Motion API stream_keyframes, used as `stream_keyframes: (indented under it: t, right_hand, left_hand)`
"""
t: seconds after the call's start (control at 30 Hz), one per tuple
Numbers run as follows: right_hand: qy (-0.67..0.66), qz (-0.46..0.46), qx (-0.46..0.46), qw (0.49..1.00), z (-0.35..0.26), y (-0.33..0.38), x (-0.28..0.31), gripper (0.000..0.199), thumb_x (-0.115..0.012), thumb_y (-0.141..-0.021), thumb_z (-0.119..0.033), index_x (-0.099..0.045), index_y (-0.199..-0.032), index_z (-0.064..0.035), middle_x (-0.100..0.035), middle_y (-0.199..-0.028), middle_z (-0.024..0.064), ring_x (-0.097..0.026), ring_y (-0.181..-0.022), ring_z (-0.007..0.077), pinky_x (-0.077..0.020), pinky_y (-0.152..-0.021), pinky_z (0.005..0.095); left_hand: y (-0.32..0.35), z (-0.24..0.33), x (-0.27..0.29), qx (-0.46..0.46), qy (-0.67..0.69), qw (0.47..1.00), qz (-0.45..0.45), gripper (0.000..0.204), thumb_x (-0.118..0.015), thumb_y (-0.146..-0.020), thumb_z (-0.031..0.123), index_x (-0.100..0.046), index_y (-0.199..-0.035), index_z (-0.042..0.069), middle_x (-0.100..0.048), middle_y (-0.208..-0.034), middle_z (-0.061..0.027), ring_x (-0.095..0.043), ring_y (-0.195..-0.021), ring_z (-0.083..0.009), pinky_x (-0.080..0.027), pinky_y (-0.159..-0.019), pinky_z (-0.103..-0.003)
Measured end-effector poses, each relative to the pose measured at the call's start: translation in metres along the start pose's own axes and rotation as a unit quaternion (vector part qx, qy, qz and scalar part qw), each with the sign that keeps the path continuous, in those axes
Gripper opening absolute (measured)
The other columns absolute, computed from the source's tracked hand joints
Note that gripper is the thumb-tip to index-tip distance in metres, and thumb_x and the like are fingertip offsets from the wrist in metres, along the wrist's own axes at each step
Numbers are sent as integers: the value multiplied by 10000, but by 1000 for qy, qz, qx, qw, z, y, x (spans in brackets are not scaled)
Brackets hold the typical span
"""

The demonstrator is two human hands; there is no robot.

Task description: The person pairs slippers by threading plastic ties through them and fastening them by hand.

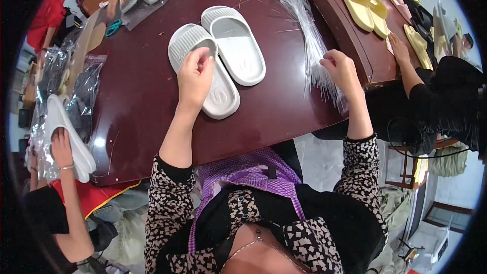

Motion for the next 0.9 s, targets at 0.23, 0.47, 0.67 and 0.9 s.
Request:
stream_keyframes:
  t: [0.23, 0.47, 0.67, 0.9]
  right_hand:
    - [76, 22, -2, 997, -1, -47, -9, 273, -645, -802, -278, -648, -833, -7, -648, -839, 210, -620, -830, 374, -480, -729, 441]
    - [153, -15, -54, 987, 30, -50, -21, 247, -591, -795, -249, -657, -843, -16, -642, -917, 220, -609, -926, 367, -477, -802, 445]
    - [78, 0, -75, 994, 39, -47, -19, 255, -589, -790, -238, -648, -847, 3, -640, -895, 230, -606, -913, 386, -471, -803, 445]
    - [70, -2, -56, 996, 41, -43, -20, 272, -603, -786, -238, -641, -860, 21, -626, -863, 250, -612, -879, 394, -474, -757, 432]
  left_hand:
    - [3, 14, -1, -77, -16, 997, 13, 197, -602, -812, 23, -614, -1008, 19, -574, -838, -101, -575, -706, -202, -477, -639, -319]
    - [3, 14, -1, -84, -14, 996, 16, 189, -603, -813, 28, -613, -1001, 18, -575, -832, -102, -576, -712, -222, -476, -646, -332]
    - [2, 13, -2, -75, -8, 997, 13, 185, -608, -813, 32, -613, -997, 15, -579, -811, -105, -578, -683, -213, -473, -629, -328]
    - [1, 5, -2, -89, 4, 996, 25, 187, -599, -813, 31, -617, -998, 16, -591, -814, -114, -591, -698, -229, -477, -636, -340]
Point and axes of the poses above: each hand's wrist, its own y-axis away from the middle knuckle, its own x-axis out of the back of the hand, z = x × y, the point moved 6 cm from there along -y, towards the middle knuckle
